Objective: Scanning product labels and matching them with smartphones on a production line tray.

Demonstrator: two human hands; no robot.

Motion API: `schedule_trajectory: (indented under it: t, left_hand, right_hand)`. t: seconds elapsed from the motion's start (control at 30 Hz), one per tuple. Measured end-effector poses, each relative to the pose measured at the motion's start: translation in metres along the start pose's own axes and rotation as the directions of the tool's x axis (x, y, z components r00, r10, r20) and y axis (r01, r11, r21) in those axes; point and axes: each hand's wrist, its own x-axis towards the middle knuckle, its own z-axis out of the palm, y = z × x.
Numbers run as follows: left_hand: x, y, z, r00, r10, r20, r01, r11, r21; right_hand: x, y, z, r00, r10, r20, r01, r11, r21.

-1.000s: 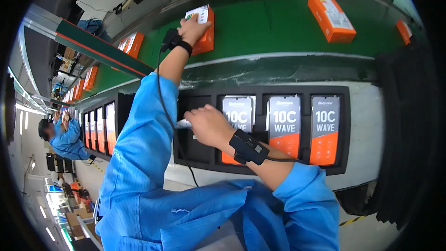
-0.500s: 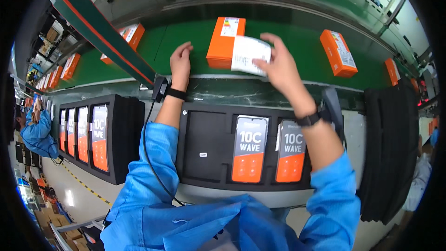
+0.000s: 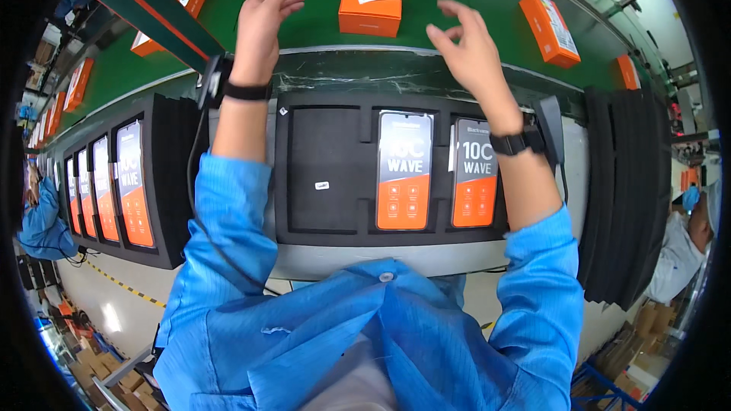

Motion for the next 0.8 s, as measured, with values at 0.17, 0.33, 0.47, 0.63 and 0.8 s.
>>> schedule_trajectory:
  t: [0.17,0.33,0.47,0.63,0.8]
  left_hand:
    - [-0.147,0.057,0.05,0.926,-0.231,0.3,0.201,0.971,0.126]
    - [-0.267,0.036,0.059,0.828,-0.53,0.186,0.499,0.846,0.19]
    - [-0.236,0.037,0.078,0.8,-0.556,0.225,0.476,0.816,0.328]
    - [-0.221,0.031,0.091,0.719,-0.677,0.157,0.669,0.735,0.107]
    - [-0.219,0.012,0.088,0.649,-0.732,0.21,0.685,0.681,0.259]
  right_hand:
    - [-0.039,0.003,-0.031,0.979,0.153,0.136,-0.181,0.958,0.222]
    - [-0.035,0.01,-0.011,0.997,0.064,-0.035,-0.039,0.873,0.487]
    - [-0.046,0.014,-0.006,0.999,-0.013,-0.032,0.026,0.878,0.477]
    - [-0.063,0.006,-0.021,0.998,0.001,-0.066,0.031,0.873,0.486]
    - [-0.066,0.008,-0.034,1.0,-0.001,-0.019,0.01,0.872,0.49]
